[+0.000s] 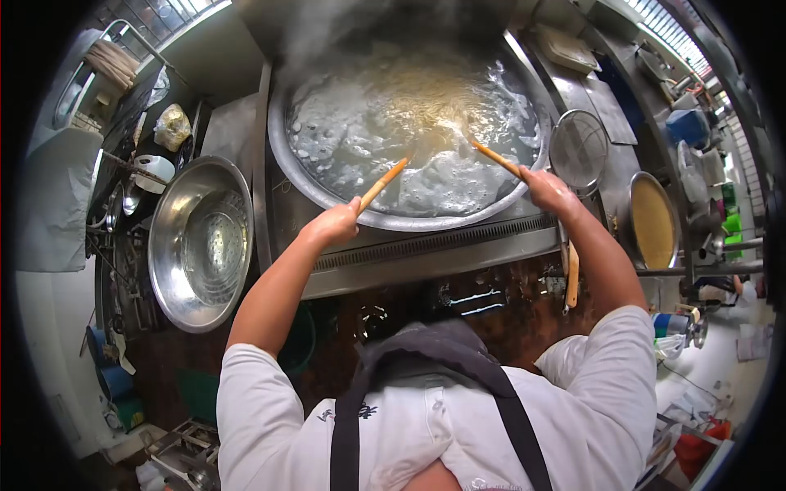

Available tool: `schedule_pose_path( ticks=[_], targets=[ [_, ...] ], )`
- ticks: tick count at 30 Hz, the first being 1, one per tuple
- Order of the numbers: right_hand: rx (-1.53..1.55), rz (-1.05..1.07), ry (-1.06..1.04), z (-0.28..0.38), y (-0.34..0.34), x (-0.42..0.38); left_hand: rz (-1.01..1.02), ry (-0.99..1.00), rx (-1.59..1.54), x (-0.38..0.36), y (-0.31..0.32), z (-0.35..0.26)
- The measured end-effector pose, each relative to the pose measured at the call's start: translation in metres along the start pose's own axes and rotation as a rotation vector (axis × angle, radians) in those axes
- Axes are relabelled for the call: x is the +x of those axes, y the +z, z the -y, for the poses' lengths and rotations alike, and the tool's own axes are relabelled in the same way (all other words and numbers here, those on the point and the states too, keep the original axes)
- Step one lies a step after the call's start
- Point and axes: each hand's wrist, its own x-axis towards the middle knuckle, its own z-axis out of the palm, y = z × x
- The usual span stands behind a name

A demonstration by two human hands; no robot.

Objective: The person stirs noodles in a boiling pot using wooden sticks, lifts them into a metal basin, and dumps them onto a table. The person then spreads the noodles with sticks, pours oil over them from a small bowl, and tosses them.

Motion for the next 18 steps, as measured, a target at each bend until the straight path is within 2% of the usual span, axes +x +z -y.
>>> schedule_pose_path(
  ticks=[3,4,7,12,14,15,18],
  targets=[
    [-0.003,-0.001,-0.031,0.021,0.008,-0.037,0.04,0.034,0.023,-0.049,-0.001,0.0],
    [0.03,0.037,0.012,0.032,0.006,-0.048,0.081,-0.023,-0.012,-0.058,0.002,0.004],
    [0.035,0.053,0.049,0.063,0.008,-0.079,0.098,-0.026,-0.035,-0.096,0.007,0.012],
    [0.078,0.028,0.083,0.058,0.016,-0.119,0.026,-0.009,-0.143,-0.152,0.009,0.038],
    [0.074,0.106,0.184,0.055,-0.021,-0.147,-0.015,0.025,-0.181,-0.189,-0.012,0.057],
    [0.057,0.053,0.16,0.029,-0.019,-0.16,-0.057,0.07,-0.191,-0.206,-0.016,0.073],
    [0.084,0.034,0.198,0.046,-0.101,-0.241,-0.073,-0.079,-0.235,-0.264,-0.052,0.063]
  ],
)
